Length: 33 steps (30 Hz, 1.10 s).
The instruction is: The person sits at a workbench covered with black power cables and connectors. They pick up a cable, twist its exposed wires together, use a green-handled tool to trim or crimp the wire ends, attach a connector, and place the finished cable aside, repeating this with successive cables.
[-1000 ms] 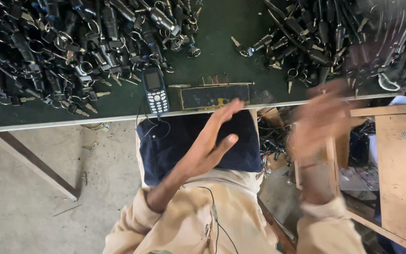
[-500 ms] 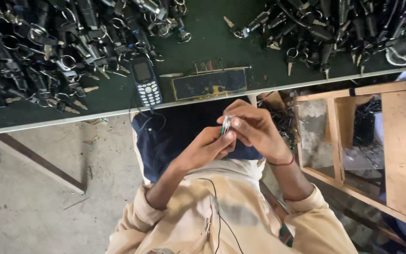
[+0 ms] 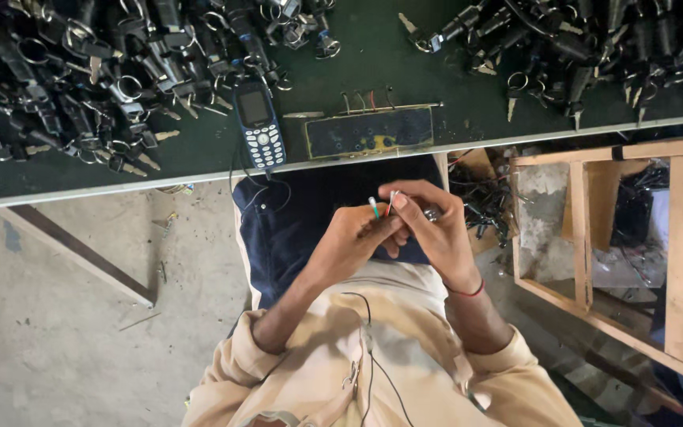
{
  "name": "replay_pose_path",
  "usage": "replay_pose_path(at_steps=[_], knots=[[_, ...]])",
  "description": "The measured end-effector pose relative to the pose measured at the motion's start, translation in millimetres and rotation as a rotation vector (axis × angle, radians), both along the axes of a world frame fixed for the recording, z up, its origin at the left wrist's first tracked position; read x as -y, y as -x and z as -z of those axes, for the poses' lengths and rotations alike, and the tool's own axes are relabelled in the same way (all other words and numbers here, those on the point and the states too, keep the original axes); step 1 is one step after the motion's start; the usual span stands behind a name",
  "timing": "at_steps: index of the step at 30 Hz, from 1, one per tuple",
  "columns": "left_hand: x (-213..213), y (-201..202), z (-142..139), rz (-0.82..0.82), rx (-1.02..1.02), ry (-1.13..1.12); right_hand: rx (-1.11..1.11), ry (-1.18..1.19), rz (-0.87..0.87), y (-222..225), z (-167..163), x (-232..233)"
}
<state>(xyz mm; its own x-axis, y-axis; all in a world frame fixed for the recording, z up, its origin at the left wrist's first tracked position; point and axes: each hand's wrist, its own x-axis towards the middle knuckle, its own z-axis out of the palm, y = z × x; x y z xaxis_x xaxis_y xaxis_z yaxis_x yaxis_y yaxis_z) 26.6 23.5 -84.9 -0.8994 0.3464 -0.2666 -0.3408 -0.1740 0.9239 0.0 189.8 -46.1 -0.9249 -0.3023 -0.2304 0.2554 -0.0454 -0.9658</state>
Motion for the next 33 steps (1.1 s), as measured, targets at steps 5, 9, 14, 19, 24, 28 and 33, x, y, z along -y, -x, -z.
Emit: replay_pose_path(at_steps=[5, 9, 14, 19, 24, 28, 33], knots=[[-8, -6, 2, -0.264, -0.085, -0.186, 0.107, 0.094, 0.090, 2, 4, -3], [-12, -10, 7, -0.353, 0.062, -0.308, 0.082, 0.065, 0.153, -1, 11, 2], [-8, -16, 14, -0.348, -0.070, -0.316, 0.029, 0.035, 0.076, -6, 12, 11], [-2, -15, 14, -0.286, -0.059, -0.271, 0.025, 0.073, -0.001, -6, 9, 9], [-2, -13, 6, -0.208, -0.117, -0.123, 0.076, 0.249, 0.108, -6, 11, 7], [0, -14, 4, -0.208, -0.159, -0.120, 0.116, 0.120, 0.118, -12, 13, 11], [3, -18, 11, -0.200, -0.158, -0.166, 0.097, 0.049, 0.024, -12, 10, 11]])
